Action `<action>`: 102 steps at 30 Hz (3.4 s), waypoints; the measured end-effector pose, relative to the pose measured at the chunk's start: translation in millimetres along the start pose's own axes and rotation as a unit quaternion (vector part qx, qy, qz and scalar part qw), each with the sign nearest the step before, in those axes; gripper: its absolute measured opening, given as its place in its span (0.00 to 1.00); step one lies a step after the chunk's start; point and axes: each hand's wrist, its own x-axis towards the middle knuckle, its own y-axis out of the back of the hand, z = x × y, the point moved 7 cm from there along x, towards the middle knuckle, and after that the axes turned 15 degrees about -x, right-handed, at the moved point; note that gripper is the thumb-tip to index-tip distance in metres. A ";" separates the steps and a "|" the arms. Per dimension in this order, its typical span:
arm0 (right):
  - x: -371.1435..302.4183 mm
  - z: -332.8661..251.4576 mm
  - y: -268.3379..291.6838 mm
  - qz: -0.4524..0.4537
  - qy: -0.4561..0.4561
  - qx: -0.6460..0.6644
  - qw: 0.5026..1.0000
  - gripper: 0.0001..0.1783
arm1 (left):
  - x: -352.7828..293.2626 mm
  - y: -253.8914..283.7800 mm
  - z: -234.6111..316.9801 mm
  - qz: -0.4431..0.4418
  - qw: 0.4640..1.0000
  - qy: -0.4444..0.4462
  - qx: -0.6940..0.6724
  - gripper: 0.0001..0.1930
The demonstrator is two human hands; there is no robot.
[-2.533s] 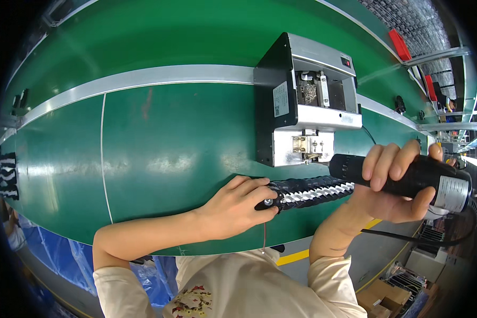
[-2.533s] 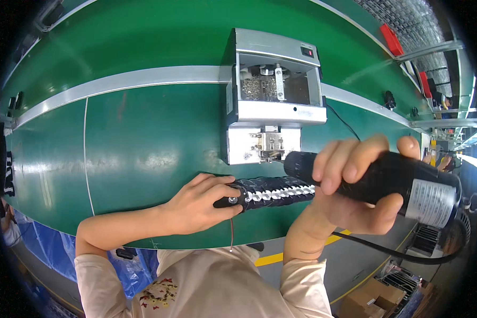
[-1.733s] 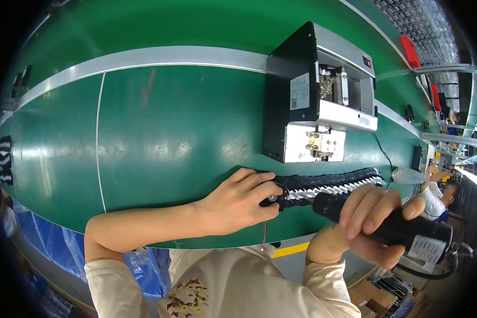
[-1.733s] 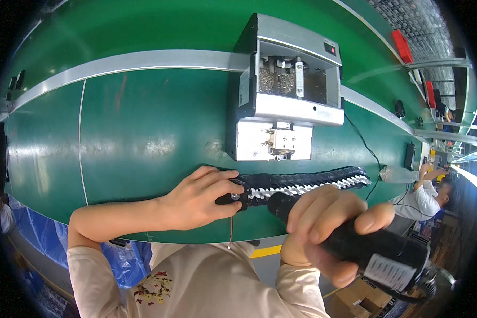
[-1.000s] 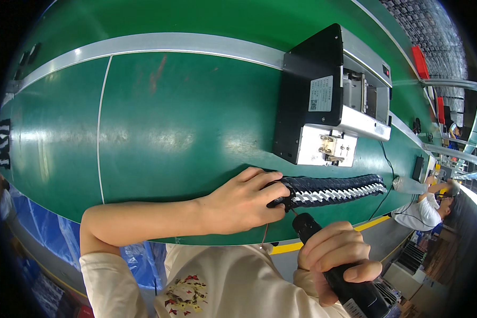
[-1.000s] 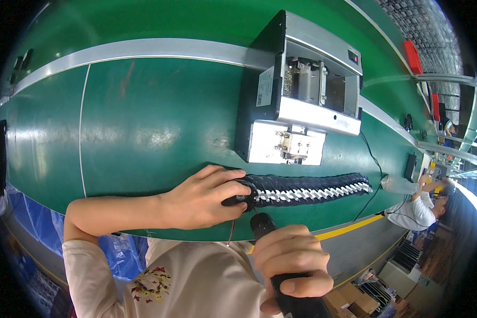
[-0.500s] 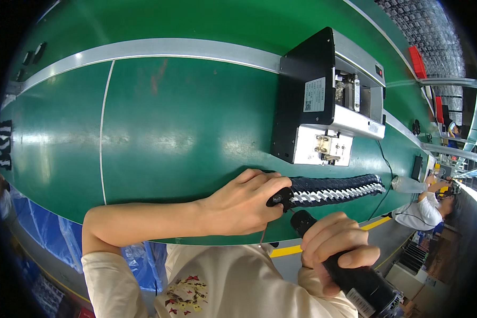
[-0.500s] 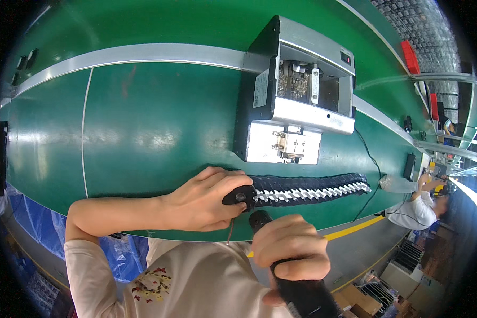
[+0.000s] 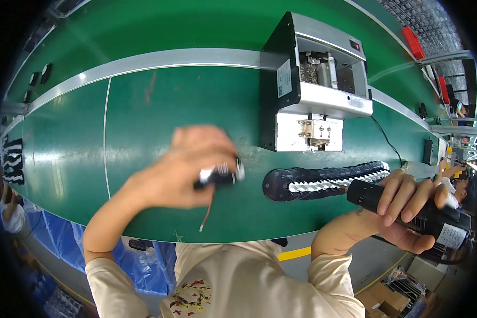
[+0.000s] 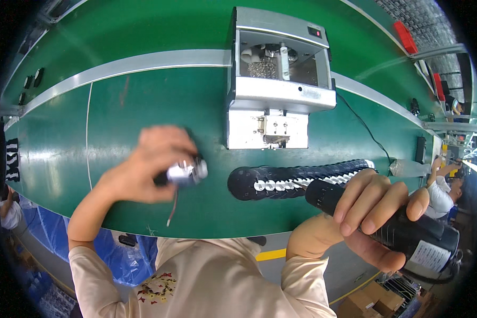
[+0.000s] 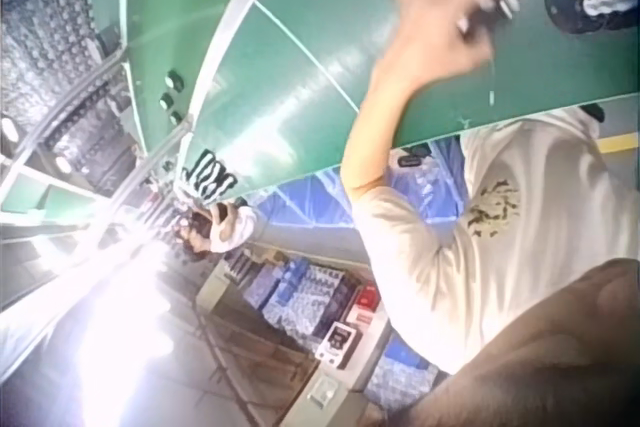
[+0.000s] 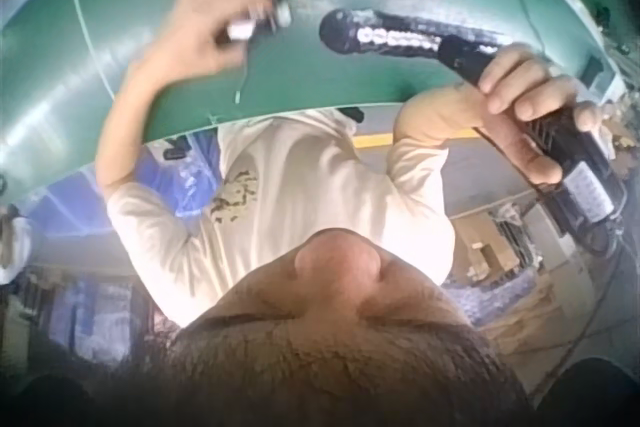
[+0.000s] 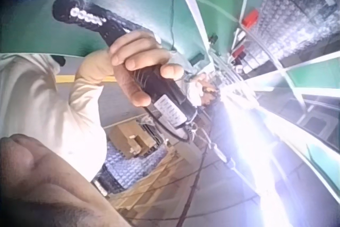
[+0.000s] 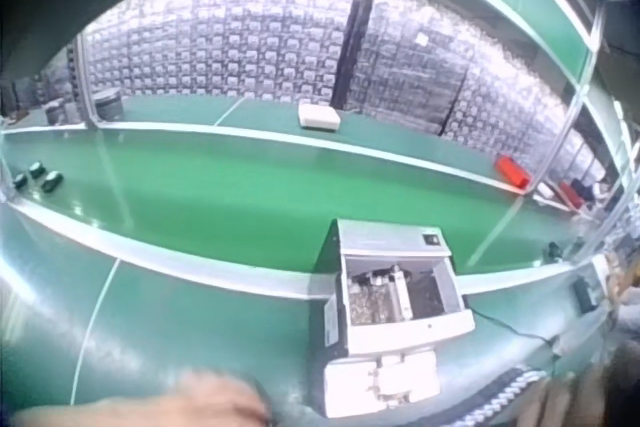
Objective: The recorder uses a power screwdriver to assemble small electrical components and lighting modules on a factory assembly line.
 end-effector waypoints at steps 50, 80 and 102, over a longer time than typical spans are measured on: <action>-44.3 70.3 23.2 0.037 -0.102 -0.352 0.930 0.39 | -71.2 133.0 -68.4 0.375 0.901 0.032 0.215 0.11; 13.3 55.6 -25.7 -0.032 -0.121 -0.180 0.976 0.47 | -18.7 33.7 3.7 0.166 0.974 0.078 0.133 0.05; 1.6 45.1 -14.1 0.020 -0.128 -0.174 0.976 0.36 | 25.6 -77.5 41.1 -0.007 0.996 -0.069 -0.062 0.14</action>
